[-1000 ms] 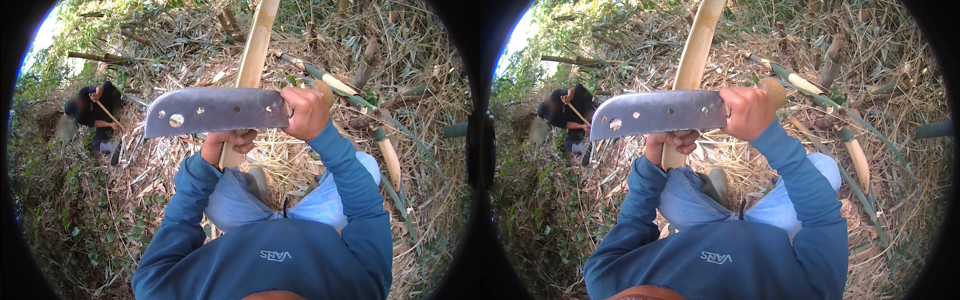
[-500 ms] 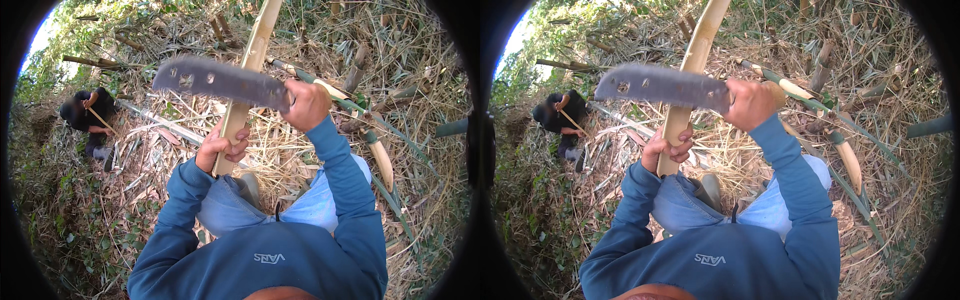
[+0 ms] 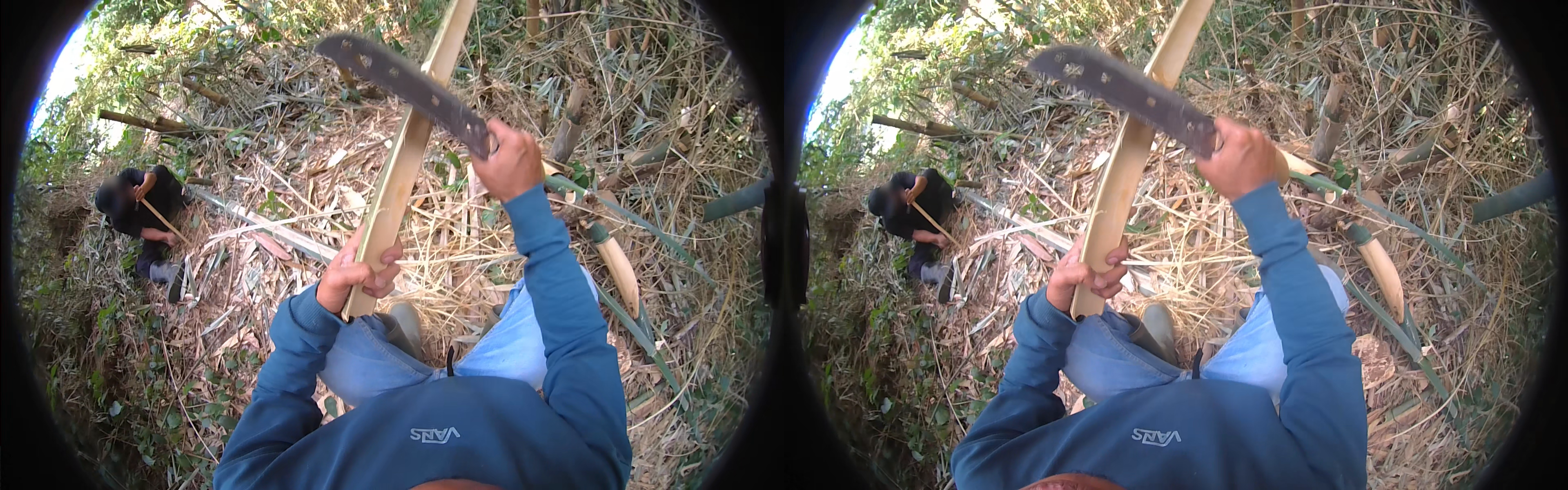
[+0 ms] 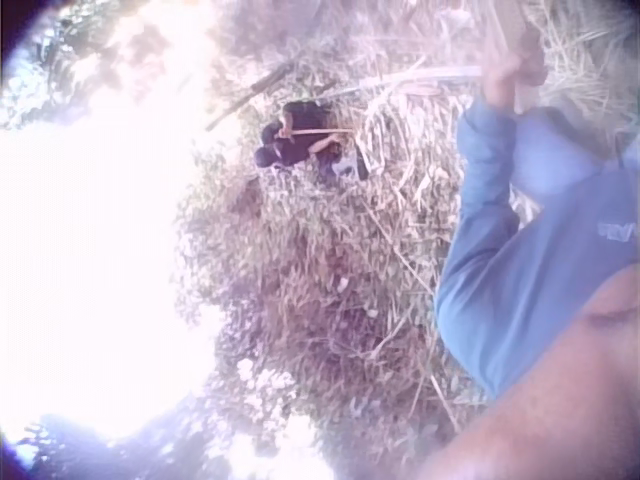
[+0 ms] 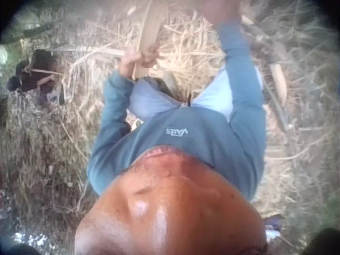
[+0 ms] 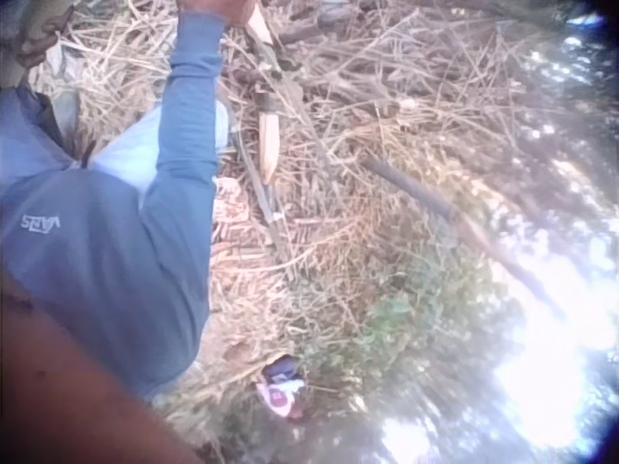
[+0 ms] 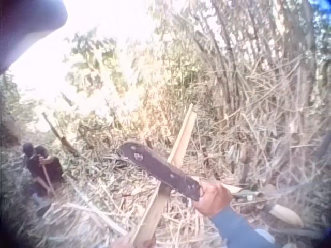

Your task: The person uses a machete to split a long bamboo stalk into thinner strips. They hold the bamboo with one hand and repeatedly strike it with the machete to separate the layers.

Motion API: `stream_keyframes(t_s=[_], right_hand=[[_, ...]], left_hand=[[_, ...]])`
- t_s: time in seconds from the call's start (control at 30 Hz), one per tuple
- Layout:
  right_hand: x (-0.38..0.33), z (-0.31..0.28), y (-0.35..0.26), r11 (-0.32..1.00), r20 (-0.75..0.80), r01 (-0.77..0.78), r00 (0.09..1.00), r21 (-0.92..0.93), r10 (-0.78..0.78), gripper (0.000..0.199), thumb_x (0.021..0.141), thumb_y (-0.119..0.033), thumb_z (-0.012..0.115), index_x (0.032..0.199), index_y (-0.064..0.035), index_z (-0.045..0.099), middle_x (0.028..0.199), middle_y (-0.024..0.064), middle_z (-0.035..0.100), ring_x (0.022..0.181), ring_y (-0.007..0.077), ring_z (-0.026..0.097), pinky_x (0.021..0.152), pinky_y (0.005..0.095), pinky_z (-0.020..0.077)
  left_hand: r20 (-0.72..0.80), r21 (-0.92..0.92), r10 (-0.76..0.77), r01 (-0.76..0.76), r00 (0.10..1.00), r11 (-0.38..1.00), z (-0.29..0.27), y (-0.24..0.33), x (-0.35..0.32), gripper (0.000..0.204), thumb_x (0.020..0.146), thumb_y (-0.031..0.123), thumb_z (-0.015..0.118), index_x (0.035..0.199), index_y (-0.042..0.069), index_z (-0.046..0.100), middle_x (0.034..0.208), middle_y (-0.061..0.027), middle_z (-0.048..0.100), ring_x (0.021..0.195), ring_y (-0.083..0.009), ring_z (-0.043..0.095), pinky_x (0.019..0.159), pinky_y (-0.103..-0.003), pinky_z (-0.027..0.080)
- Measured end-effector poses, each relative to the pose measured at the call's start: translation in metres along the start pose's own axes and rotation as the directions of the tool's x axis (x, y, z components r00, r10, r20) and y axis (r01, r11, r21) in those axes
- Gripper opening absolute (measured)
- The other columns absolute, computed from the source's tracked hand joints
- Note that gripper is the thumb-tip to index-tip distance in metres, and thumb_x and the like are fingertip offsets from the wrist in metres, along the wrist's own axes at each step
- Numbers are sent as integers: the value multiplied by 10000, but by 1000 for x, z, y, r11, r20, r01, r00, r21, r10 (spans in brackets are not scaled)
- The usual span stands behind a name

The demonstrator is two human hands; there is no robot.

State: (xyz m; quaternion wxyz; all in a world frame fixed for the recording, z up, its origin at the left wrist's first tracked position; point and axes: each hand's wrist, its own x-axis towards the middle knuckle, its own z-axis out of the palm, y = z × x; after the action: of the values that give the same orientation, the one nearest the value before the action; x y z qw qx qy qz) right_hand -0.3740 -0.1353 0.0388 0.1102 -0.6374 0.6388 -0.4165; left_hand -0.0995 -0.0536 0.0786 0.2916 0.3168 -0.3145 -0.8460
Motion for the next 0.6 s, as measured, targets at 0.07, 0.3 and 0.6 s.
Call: stream_keyframes(t_s=[0.07,0.3,0.6], right_hand=[[-1,0,-3,986,-63,156,985,-57,-159,436,858,-482,656,696,-85,577,602,144,601,570,336,640,555,458,494],[0,5,11,995,-93,91,992,37,-88,410,816,-484,686,728,-87,634,591,138,603,522,295,603,508,397,433],[0,6,10,1000,-37,-3,999,-17,2,380,835,-429,681,737,-64,637,614,161,613,568,376,613,555,453,458]], left_hand=[[32,-31,1,0,999,1000,-4,1,2,857,662,5,515,1476,110,270,941,-36,394,621,-75,386,487,-211,299],[50,-28,-33,35,998,999,7,10,-1,892,658,-21,476,1514,74,247,929,-38,386,627,-71,368,498,-210,305],[48,-103,-46,51,998,993,7,11,-5,893,634,-24,459,1500,19,248,923,-36,393,641,-69,388,506,-207,328]])
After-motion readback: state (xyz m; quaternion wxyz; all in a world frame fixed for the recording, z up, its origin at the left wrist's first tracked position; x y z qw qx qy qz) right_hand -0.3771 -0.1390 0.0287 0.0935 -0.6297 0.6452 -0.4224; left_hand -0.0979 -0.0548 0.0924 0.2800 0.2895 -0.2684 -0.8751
